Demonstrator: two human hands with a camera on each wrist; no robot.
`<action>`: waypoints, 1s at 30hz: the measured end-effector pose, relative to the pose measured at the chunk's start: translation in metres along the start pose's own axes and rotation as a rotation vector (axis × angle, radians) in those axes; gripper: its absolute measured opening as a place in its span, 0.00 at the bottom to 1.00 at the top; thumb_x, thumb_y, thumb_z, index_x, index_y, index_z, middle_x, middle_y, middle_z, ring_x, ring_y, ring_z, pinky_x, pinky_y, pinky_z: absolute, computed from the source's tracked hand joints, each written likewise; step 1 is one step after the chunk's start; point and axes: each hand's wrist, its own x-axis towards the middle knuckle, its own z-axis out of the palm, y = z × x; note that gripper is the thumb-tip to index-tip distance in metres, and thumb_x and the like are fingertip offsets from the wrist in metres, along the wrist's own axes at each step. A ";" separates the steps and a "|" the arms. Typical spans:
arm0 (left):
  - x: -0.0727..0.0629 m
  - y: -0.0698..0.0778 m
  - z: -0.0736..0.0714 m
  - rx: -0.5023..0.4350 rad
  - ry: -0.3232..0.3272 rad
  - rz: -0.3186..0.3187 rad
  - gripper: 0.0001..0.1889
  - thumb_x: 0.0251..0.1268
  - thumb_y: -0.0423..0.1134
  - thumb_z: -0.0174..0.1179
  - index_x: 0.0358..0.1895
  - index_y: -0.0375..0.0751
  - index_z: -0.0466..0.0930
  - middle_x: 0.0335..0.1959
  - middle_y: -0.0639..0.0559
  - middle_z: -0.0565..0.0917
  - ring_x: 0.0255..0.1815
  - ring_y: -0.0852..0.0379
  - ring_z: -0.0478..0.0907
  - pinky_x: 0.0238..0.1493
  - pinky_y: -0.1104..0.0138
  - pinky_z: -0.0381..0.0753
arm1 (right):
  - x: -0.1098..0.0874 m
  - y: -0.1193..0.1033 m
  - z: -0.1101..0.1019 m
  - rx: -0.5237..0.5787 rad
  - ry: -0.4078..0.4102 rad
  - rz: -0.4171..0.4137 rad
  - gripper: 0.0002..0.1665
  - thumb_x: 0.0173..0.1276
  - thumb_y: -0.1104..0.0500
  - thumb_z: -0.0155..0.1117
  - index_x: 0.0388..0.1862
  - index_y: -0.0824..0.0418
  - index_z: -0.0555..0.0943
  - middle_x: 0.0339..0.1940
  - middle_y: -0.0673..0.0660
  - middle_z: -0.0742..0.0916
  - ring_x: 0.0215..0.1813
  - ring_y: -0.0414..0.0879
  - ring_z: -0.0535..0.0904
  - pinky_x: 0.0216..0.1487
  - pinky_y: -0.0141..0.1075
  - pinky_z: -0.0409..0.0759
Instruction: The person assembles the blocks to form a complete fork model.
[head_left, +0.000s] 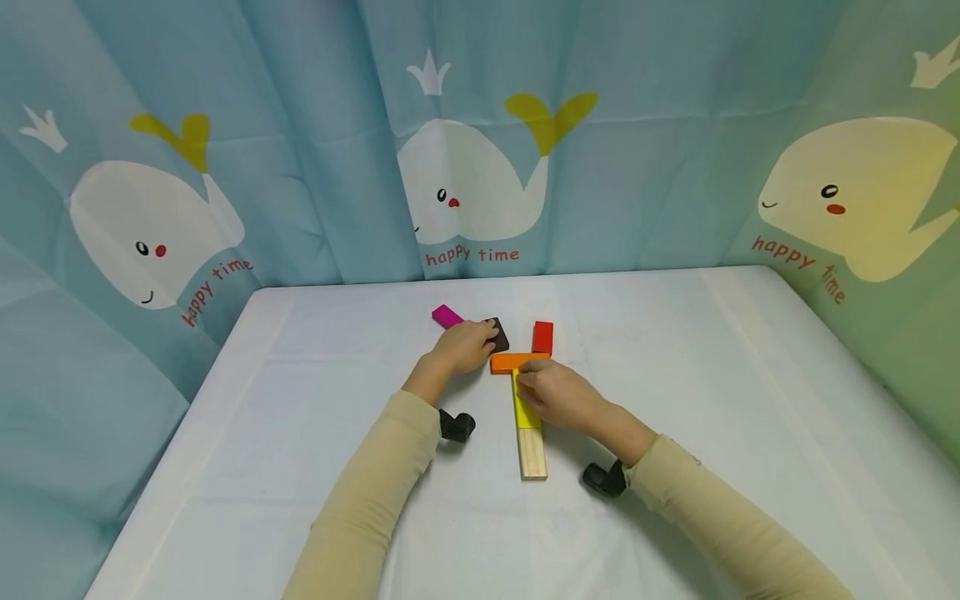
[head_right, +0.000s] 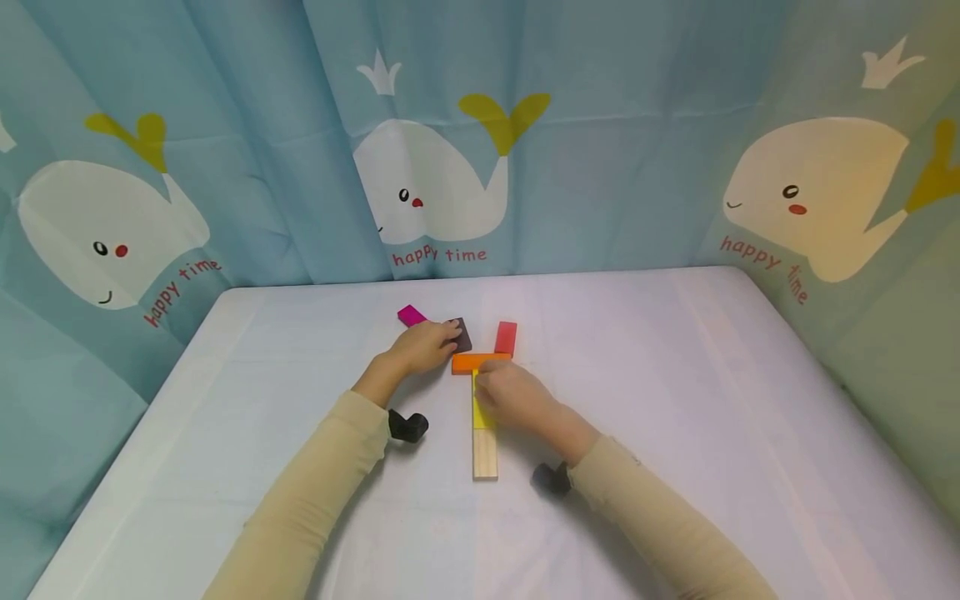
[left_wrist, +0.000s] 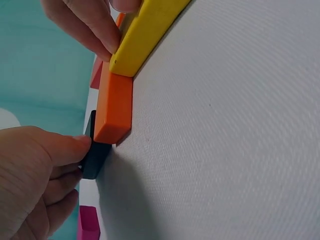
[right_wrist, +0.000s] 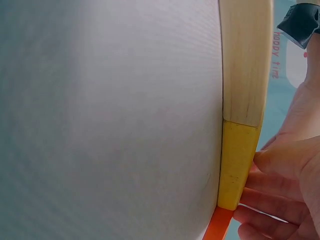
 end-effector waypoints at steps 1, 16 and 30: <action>0.000 0.000 0.000 -0.001 -0.001 -0.002 0.21 0.70 0.40 0.49 0.64 0.42 0.68 0.65 0.49 0.67 0.63 0.51 0.66 0.62 0.61 0.63 | 0.000 0.000 0.000 -0.002 -0.001 0.000 0.11 0.59 0.65 0.64 0.39 0.71 0.83 0.41 0.62 0.83 0.43 0.53 0.79 0.46 0.41 0.78; 0.006 0.004 0.000 -0.012 -0.022 0.003 0.21 0.70 0.40 0.49 0.64 0.43 0.68 0.65 0.50 0.67 0.62 0.51 0.66 0.62 0.61 0.63 | 0.001 0.000 0.000 0.000 0.004 0.009 0.09 0.58 0.65 0.65 0.36 0.69 0.83 0.39 0.61 0.82 0.41 0.51 0.79 0.45 0.40 0.79; 0.010 0.006 0.001 -0.030 -0.039 -0.005 0.21 0.70 0.41 0.49 0.64 0.45 0.68 0.65 0.52 0.67 0.63 0.52 0.65 0.63 0.62 0.62 | 0.000 0.000 0.000 0.000 0.015 -0.013 0.05 0.59 0.65 0.64 0.31 0.68 0.82 0.40 0.62 0.83 0.42 0.52 0.79 0.45 0.41 0.79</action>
